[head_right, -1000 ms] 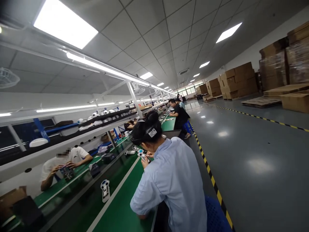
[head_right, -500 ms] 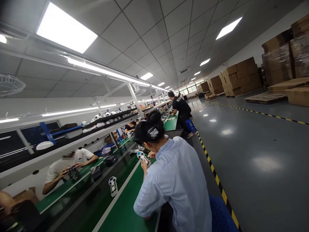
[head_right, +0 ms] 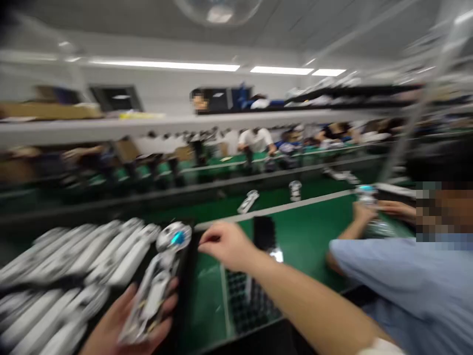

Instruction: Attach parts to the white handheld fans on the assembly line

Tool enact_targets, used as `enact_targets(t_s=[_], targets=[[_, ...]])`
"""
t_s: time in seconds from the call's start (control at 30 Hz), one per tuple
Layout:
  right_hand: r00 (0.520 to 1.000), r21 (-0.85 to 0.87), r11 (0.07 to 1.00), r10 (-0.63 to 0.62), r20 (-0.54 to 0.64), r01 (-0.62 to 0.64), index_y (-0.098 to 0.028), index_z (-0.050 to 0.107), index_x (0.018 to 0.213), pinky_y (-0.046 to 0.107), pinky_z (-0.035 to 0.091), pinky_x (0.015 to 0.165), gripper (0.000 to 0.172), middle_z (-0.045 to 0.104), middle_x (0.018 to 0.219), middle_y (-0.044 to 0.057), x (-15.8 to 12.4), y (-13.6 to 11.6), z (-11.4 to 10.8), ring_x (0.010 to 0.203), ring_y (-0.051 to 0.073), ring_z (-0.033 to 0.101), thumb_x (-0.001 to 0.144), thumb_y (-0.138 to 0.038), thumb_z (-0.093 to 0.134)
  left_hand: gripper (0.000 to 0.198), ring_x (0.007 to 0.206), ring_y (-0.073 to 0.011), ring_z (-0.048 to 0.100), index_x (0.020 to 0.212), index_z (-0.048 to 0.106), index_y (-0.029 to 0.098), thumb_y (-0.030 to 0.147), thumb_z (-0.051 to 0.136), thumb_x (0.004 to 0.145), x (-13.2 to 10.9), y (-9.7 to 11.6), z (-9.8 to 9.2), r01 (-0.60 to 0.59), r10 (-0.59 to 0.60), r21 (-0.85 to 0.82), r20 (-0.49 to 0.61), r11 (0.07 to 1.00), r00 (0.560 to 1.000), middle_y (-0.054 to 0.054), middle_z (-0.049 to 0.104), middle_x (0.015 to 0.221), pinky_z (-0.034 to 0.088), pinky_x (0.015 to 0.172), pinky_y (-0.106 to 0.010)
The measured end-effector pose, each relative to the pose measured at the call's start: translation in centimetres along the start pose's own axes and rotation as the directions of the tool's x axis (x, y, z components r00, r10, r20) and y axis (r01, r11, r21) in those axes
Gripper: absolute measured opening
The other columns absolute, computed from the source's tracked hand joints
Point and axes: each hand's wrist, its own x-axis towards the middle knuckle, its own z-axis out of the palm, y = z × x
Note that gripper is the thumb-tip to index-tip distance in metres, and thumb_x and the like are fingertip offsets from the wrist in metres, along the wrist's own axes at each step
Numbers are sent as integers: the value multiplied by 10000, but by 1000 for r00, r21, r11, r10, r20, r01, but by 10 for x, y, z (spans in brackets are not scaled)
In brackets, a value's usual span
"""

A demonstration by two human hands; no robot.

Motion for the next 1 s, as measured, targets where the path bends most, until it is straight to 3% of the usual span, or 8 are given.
enact_targets(t_s=[0.07,0.17,0.27,0.43,0.7,1.0], targets=[[999,233,972,36,-1,-35,-176,722,800,234,492,652,47,703,804,3,-10,-9,5,733,149,644,829,-170,686,490,710,-167,607,1062,632,161,534,731,760,-38,-3,-27,158,-167,-148,-50,976,985,-117,672,994,499,516,-263],[984,240,971,-37,172,-6,-205,723,783,217,450,606,151,694,758,-27,-25,-25,-2,671,121,610,828,-102,622,492,676,-161,614,1065,629,135,404,806,693,-56,-3,-30,295,-291,-274,57,915,955,-79,683,810,527,612,-276],[965,137,989,-89,247,56,-204,698,796,205,437,634,209,687,782,-36,-33,-41,-3,701,107,604,820,-43,567,416,691,-151,617,1054,627,122,412,738,776,-54,-4,-23,295,-286,-191,72,936,955,-71,689,777,498,639,-242],[957,18,998,-65,281,62,-188,609,754,191,384,579,150,626,741,-44,-32,-45,5,649,88,533,809,-57,560,450,670,-120,568,1235,544,186,337,671,830,-53,-5,-20,266,-250,-175,107,948,962,-54,687,1010,504,691,-275],[940,-42,993,-90,328,110,-187,646,784,217,394,635,163,665,783,-21,-35,-42,16,711,115,576,821,-64,546,567,1014,-221,598,1295,460,183,228,640,760,-57,-8,-11,219,-213,42,-118,975,970,-70,646,1195,472,854,-303],[926,-26,985,-153,344,172,-182,647,802,230,423,678,162,659,812,-8,-35,-39,21,748,127,597,857,-67,548,538,1162,-254,576,1318,459,206,251,629,809,-62,-15,-11,194,-177,99,-159,976,971,-73,609,1309,462,947,-335]])
